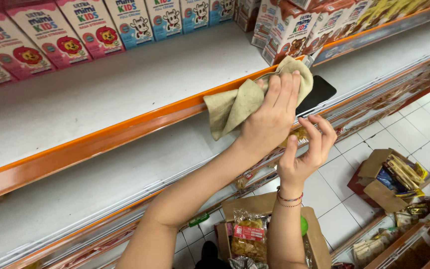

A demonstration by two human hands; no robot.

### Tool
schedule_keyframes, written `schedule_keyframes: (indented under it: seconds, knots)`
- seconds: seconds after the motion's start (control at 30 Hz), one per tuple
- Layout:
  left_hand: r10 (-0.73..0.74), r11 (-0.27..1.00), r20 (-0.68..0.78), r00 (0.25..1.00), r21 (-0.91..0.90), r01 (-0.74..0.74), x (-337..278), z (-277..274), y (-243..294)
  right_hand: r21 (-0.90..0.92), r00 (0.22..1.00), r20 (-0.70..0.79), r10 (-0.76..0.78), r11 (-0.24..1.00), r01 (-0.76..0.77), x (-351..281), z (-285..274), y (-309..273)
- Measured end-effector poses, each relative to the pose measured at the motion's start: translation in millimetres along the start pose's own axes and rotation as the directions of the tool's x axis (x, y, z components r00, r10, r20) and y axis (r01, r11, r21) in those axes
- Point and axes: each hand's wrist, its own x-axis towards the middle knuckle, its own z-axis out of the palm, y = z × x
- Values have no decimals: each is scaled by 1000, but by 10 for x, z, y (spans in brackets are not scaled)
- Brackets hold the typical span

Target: The person sprays a shelf with a green bottle, wipes the surface with a tan cloth, then cleans it again with a checkered cloth, and finally places a snack package on the shelf.

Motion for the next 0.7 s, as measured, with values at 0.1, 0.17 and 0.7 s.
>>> schedule_keyframes:
  seconds: [0.1,0.17,0.7]
  knots:
    - [15,997,-23,1000,-70,-17,130,178,133,-15,1000,-17,13,1000,-13,9,-44,95]
    - [33,977,-45,998,-211,-41,226,280,195,-39,1000,-30,-2,999,1,28,-90,159]
    - [-299,-847,657,692,-517,124,-387,-688,-307,131,994,-48,101,987,-94,-14,5,55]
